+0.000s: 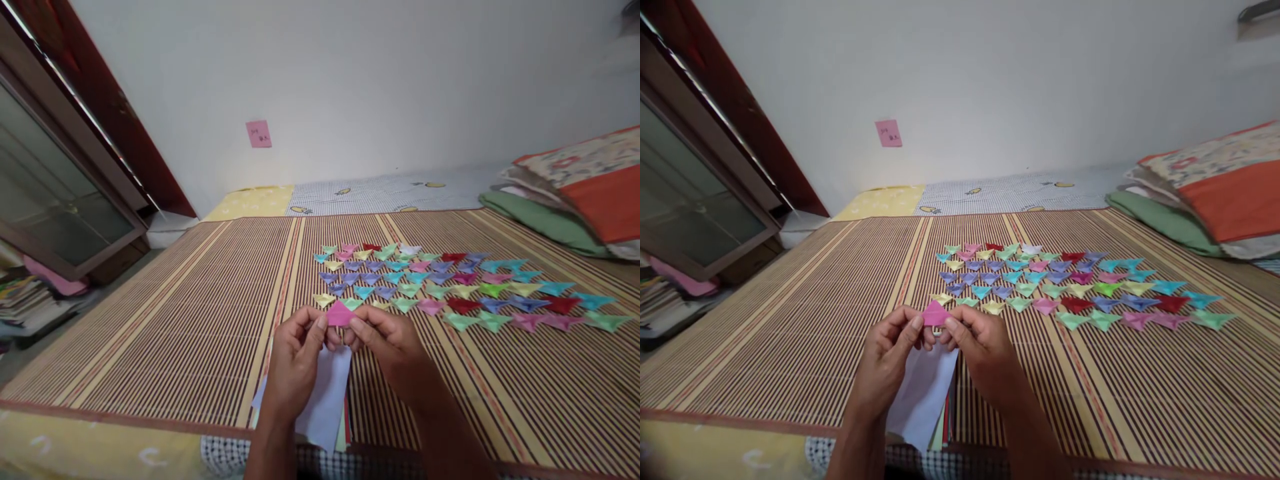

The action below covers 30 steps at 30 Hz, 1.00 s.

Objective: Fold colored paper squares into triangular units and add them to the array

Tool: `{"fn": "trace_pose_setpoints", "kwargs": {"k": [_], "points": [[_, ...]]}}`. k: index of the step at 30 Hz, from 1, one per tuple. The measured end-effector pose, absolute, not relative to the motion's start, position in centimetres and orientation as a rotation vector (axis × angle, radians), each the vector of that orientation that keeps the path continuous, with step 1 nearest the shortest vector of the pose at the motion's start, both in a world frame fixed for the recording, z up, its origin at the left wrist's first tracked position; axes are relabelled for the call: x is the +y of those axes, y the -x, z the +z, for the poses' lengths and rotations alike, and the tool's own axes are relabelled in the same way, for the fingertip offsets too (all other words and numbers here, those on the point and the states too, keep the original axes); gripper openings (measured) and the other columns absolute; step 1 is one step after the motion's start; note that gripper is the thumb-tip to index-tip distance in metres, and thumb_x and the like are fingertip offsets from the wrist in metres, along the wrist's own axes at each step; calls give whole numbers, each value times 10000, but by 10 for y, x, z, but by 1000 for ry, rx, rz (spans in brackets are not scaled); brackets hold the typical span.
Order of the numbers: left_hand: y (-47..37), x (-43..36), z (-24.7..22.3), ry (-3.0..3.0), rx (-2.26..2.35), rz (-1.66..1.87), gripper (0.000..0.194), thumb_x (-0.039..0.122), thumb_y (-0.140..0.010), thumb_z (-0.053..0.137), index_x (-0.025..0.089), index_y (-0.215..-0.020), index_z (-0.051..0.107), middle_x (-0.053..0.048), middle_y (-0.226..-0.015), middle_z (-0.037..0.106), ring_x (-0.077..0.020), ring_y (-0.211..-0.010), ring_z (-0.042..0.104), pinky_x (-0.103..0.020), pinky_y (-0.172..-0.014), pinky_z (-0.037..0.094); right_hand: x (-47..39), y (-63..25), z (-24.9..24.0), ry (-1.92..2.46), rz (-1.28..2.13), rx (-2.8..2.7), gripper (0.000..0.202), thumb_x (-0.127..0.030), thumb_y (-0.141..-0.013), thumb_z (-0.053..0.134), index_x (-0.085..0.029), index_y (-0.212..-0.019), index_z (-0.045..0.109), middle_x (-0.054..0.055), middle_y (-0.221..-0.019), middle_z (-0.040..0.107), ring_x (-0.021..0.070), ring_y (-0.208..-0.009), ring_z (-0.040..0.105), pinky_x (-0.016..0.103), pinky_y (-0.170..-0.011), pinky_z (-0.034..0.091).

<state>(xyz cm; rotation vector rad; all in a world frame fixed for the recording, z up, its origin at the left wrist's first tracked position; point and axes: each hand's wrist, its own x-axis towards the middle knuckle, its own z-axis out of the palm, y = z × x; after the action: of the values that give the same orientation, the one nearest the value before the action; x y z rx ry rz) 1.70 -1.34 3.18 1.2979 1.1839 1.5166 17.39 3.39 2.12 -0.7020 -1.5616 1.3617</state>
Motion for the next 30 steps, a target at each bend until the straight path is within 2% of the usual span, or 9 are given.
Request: {"fn": "trace_pose_setpoints", "kwargs": {"k": [3,6,8,11,15,21,26,30], "points": [[-14,-14,30,-1332,1265,1505,305,350,-1011,574,187,-756,616,2,-697,615,-141,-670,567,-253,-667,450,34,-173,23,704,1345,-1601,266,-331,-988,573,-198,-809,718,5,-733,664,157,-704,605,282,-673,473],[-13,-16,32,-1453,1354,1389,334,362,-1014,569,192,-728,588,11,-677,579,-142,-660,548,-257,-648,423,33,-171,24,749,1348,-1588,153,-336,-943,658,-204,-939,735,9,-823,694,172,-777,630,286,-707,483],[-15,-17,34,-1519,1378,1324,338,365,-1012,573,193,-722,585,16,-660,567,-140,-642,534,-260,-633,408,32,-168,24,786,1299,-1559,137,-332,-922,684,-203,-896,720,-3,-780,668,162,-740,598,274,-670,459],[-20,-17,37,-1497,1343,1353,313,365,-990,607,192,-729,600,14,-658,586,-145,-647,547,-263,-646,424,28,-164,24,810,1203,-1524,242,-336,-945,637,-198,-747,663,-26,-660,575,138,-638,505,260,-590,393],[-24,-18,37,-1436,1286,1408,251,337,-937,684,187,-739,644,-5,-696,641,-160,-685,580,-269,-674,454,22,-163,27,807,1183,-1483,260,-337,-950,613,-198,-732,649,-21,-657,582,145,-640,515,269,-602,404],[-20,-21,40,-1422,1275,1424,341,353,-991,599,186,-700,656,-18,-670,671,-162,-668,608,-267,-686,466,24,-166,29,796,1186,-1516,336,-354,-978,568,-204,-678,595,-33,-633,489,142,-630,456,275,-598,372],[-14,-15,39,-1433,1262,1453,441,395,-1039,498,184,-695,676,-34,-674,687,-167,-664,622,-277,-699,476,34,-170,21,731,1279,-1482,241,-361,-920,677,-202,-739,684,-14,-684,606,153,-668,536,281,-650,434],[-18,-12,39,-1400,1130,1432,273,355,-1007,569,179,-840,694,-40,-783,709,-168,-744,640,-269,-713,482,38,-167,16,687,1479,-1210,241,-401,-856,764,-205,-766,657,-22,-673,622,140,-630,555,260,-614,449]]}}
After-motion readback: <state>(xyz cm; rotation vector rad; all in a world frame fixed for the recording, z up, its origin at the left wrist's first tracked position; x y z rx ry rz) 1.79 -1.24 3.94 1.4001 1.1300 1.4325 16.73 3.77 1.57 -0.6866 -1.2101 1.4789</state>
